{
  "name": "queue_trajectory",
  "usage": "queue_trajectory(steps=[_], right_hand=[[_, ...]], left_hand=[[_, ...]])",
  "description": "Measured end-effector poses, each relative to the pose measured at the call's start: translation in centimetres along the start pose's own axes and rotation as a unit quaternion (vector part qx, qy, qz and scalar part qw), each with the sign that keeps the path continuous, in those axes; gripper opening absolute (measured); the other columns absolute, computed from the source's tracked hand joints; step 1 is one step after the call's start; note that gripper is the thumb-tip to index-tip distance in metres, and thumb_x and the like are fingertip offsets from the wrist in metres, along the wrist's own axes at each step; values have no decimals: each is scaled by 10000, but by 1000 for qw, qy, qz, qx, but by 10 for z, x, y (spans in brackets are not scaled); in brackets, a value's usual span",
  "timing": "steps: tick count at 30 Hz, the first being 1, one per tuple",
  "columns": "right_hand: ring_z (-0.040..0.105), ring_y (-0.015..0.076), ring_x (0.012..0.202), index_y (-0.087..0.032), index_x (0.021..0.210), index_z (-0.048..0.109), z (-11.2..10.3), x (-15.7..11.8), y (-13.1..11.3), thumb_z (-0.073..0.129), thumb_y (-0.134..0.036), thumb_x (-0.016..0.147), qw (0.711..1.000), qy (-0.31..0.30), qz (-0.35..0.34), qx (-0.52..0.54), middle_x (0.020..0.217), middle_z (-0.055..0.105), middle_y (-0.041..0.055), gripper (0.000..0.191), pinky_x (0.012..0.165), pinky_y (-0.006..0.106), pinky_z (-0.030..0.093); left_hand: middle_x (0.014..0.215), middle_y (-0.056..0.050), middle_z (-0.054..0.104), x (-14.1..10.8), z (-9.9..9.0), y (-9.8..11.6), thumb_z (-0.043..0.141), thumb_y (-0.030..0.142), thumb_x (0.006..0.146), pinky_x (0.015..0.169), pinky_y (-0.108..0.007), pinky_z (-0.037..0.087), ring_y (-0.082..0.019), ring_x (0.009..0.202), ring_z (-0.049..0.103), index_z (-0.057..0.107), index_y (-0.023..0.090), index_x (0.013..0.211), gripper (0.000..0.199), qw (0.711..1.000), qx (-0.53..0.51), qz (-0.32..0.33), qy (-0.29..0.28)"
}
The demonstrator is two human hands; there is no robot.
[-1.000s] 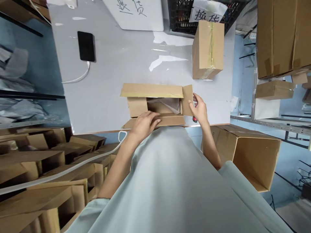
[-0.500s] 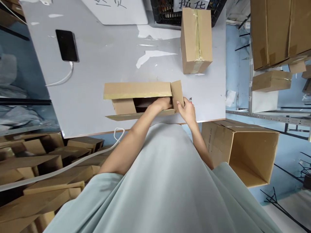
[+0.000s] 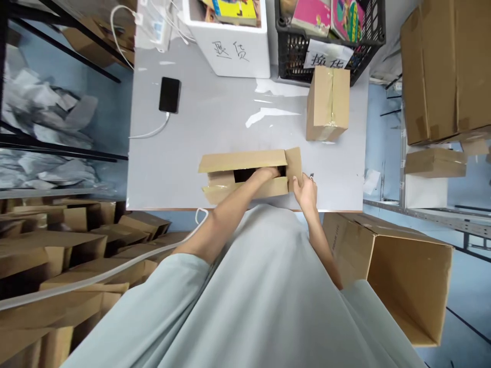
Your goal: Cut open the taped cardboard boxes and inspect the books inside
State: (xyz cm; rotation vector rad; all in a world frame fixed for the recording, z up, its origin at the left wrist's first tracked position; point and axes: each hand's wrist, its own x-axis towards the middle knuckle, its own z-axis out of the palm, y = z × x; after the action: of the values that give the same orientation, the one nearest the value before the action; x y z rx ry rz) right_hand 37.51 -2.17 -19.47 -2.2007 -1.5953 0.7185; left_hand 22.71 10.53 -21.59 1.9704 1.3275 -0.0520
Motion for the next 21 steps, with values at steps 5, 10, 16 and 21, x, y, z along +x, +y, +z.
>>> queue_trajectory(steps=[5, 10, 16, 21], right_hand=[[828, 366, 1039, -206, 1093, 752, 7, -8, 4, 521, -402, 1135, 999, 27, 19, 24, 1126, 875, 199, 306, 947, 448, 608], [825, 372, 1038, -201, 1071, 768, 8, -15, -1, 517, -481, 1106, 995, 47, 32, 78, 1113, 868, 205, 377, 976, 491, 632], [828, 324, 1176, -201, 1291, 803, -29, -45, -60, 595, -629, 1078, 943, 181, -8, 280, 1333, 841, 201, 521, 1021, 494, 676], [861, 282, 952, -243, 1174, 844, -50, -70, -149, 853, -596, 951, 881, 90, -88, 457, 1153, 897, 120, 417, 798, 394, 712]], left_hand=[[1022, -176, 830, -76, -22, 0, 748, 228, 988, 891, -413, 602, -373, 1051, 811, 787, 157, 937, 96, 996, 74, -51, -6], [1036, -95, 810, -172, -37, -14, 564, 282, 1125, 698, -339, 539, -246, 838, 784, 777, 209, 1046, 239, 961, 89, 94, 246], [920, -26, 851, -213, -41, -27, 654, 232, 1128, 735, -265, 605, -171, 775, 817, 824, 254, 1032, 197, 844, 29, 199, 497], [998, -69, 894, -207, -53, -36, 722, 213, 1100, 808, -306, 691, -223, 830, 866, 862, 266, 1117, 151, 781, 2, 302, 546]])
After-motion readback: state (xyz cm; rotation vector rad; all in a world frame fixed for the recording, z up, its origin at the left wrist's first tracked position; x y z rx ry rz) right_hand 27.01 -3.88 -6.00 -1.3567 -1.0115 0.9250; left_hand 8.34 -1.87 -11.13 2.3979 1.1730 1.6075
